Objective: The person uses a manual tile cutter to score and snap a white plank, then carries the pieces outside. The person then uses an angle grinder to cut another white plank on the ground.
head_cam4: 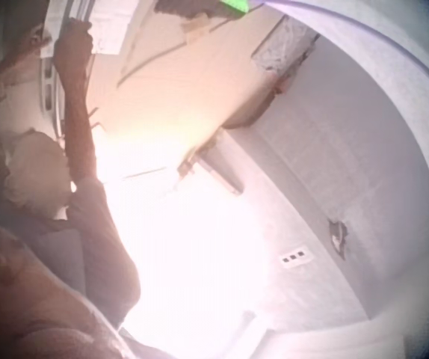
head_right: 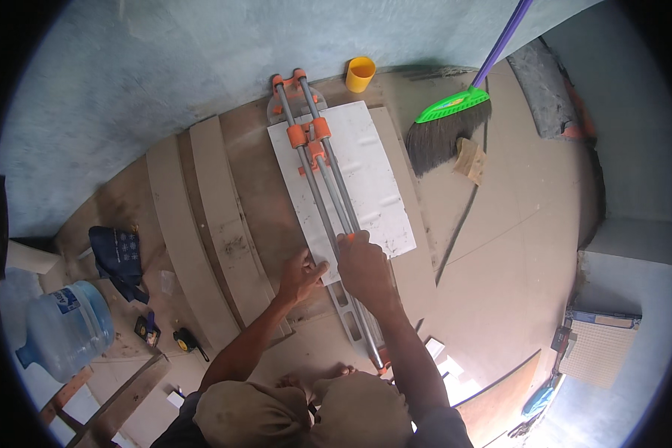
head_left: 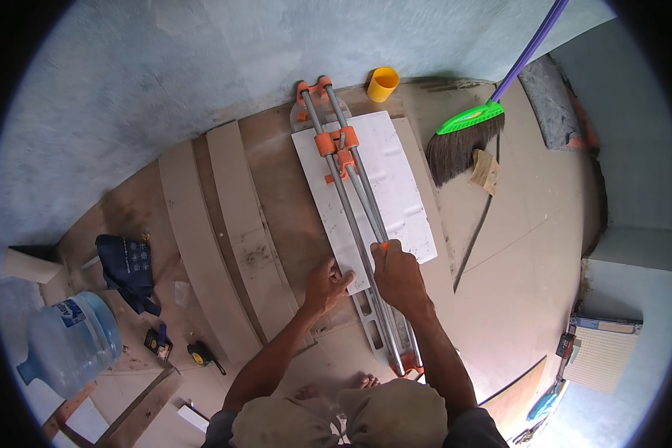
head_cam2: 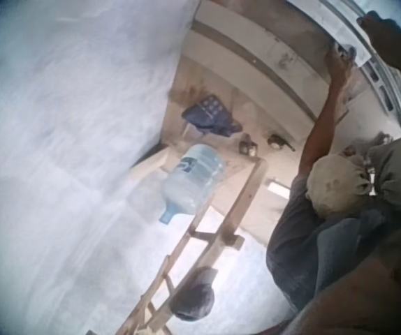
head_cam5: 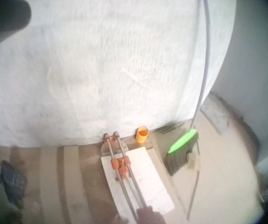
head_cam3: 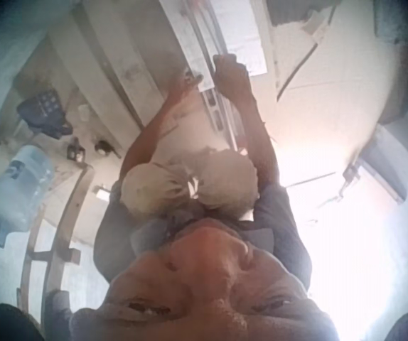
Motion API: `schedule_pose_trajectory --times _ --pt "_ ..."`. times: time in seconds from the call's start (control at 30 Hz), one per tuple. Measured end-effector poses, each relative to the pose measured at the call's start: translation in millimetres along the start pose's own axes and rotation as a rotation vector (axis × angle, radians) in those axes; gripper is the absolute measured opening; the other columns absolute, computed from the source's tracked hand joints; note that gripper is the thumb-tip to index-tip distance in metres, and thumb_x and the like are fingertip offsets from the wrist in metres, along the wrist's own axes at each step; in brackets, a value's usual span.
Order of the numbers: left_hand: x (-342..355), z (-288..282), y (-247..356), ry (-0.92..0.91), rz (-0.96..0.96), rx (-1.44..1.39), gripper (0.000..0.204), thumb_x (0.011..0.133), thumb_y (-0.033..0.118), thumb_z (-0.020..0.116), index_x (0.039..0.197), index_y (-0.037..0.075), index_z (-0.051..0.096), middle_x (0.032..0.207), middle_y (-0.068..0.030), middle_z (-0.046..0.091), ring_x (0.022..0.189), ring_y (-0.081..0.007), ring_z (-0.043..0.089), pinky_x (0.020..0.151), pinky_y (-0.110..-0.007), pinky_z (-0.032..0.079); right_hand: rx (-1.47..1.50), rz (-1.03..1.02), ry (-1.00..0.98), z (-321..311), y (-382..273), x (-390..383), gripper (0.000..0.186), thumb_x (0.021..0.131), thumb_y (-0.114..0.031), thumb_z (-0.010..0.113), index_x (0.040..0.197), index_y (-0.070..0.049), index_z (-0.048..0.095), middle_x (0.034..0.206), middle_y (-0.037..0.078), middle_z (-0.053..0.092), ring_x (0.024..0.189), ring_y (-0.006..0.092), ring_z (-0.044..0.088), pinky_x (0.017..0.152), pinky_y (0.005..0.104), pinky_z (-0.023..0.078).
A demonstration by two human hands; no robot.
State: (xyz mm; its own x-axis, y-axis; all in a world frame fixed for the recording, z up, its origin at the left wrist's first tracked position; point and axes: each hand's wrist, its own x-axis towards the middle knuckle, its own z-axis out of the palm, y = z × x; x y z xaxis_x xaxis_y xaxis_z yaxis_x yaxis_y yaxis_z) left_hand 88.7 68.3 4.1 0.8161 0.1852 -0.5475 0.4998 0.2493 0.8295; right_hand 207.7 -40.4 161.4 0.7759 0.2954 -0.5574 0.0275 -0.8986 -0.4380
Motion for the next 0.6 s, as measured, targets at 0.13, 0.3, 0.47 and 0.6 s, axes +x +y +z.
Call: schedule_pose_trajectory --times 0.13,0.3,0.47,0.6 --pt "-2 4 -6 0.04 0.017 0.01 0.031 0.094 0.012 0.071 0.116 -0.007 0.06 0.092 -0.0126 0.073 0.078 -0.0171 0.073 0.065 -0.034 0.066 -0.233 -0.285 0.07 6 9 9 0.026 0.1 -0.022 0.055 0.111 0.002 0.055 0.095 0.031 0.065 0.088 0.0498 0.069 0.076 0.0541 0.057" --pt "-2 7 1 0.053 0.049 -0.034 0.031 0.092 0.013 0.075 0.113 -0.006 0.061 0.089 -0.0108 0.072 0.077 -0.0151 0.072 0.061 -0.033 0.065 -0.322 -0.464 0.182 7 -12 72 0.017 0.093 -0.012 0.057 0.107 -0.003 0.059 0.098 0.026 0.062 0.08 0.0447 0.069 0.071 0.0514 0.059" --pt "0 1 -5 0.066 0.108 -0.048 0.033 0.092 0.014 0.075 0.114 -0.006 0.061 0.089 -0.0109 0.072 0.077 -0.0156 0.072 0.062 -0.033 0.065 -0.303 -0.465 0.265 10 -54 109 0.017 0.095 -0.013 0.053 0.105 -0.003 0.062 0.098 0.025 0.063 0.08 0.0427 0.071 0.068 0.0501 0.06" --pt "8 1 -14 0.028 0.062 -0.034 0.035 0.092 0.016 0.076 0.114 -0.006 0.061 0.09 -0.0112 0.071 0.078 -0.0169 0.073 0.062 -0.033 0.065 -0.313 -0.449 0.23 5 -48 95 0.019 0.096 -0.014 0.052 0.107 -0.003 0.062 0.095 0.024 0.064 0.079 0.0423 0.072 0.068 0.0501 0.061"
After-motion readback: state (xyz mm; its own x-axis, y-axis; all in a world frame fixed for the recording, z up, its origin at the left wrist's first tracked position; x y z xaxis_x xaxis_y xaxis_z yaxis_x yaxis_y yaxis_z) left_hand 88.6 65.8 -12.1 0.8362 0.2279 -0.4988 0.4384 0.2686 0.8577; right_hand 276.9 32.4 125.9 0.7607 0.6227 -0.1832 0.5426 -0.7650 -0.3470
